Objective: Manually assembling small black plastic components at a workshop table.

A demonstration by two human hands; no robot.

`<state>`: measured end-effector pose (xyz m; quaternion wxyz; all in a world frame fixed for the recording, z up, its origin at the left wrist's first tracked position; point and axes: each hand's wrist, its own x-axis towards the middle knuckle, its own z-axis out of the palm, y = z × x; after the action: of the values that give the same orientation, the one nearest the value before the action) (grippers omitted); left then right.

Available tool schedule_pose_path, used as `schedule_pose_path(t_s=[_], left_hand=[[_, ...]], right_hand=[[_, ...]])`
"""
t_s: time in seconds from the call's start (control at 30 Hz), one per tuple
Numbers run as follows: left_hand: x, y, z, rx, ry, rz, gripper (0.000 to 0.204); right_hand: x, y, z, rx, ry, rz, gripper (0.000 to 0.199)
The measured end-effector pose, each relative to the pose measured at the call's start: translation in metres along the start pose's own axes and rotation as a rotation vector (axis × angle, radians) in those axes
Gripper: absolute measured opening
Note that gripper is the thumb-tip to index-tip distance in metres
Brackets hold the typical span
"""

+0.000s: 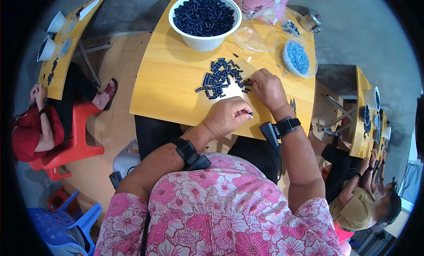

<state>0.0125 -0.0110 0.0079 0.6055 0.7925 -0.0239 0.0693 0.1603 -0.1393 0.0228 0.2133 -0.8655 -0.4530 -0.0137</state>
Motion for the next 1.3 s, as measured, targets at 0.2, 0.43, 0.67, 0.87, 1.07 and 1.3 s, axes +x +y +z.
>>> schedule_pose_path(t_s=[0.2,0.43,0.67,0.87,1.07,1.3], left_hand=[[-0.002,-0.006,0.005,0.023,0.010,0.010,0.010],[-0.001,-0.001,0.005,0.059,0.021,-0.003,0.011],[0.002,-0.004,0.007,0.057,0.020,-0.004,0.011],[0.001,-0.013,0.013,0.070,0.127,0.121,0.012],[0.000,-0.012,0.011,0.110,0.100,0.138,0.012],[0.000,-0.008,0.009,0.086,0.094,0.012,0.011]], right_hand=[[-0.006,0.001,0.002,0.059,0.045,0.057,0.014],[-0.007,-0.004,-0.002,0.158,0.043,0.035,0.019],[-0.009,0.000,0.003,0.045,0.016,0.003,0.012],[-0.012,0.000,0.003,-0.049,-0.020,0.055,0.010],[-0.028,-0.001,-0.007,0.120,0.269,-0.077,0.019],[-0.063,-0.032,-0.020,1.071,0.123,0.589,0.018]])
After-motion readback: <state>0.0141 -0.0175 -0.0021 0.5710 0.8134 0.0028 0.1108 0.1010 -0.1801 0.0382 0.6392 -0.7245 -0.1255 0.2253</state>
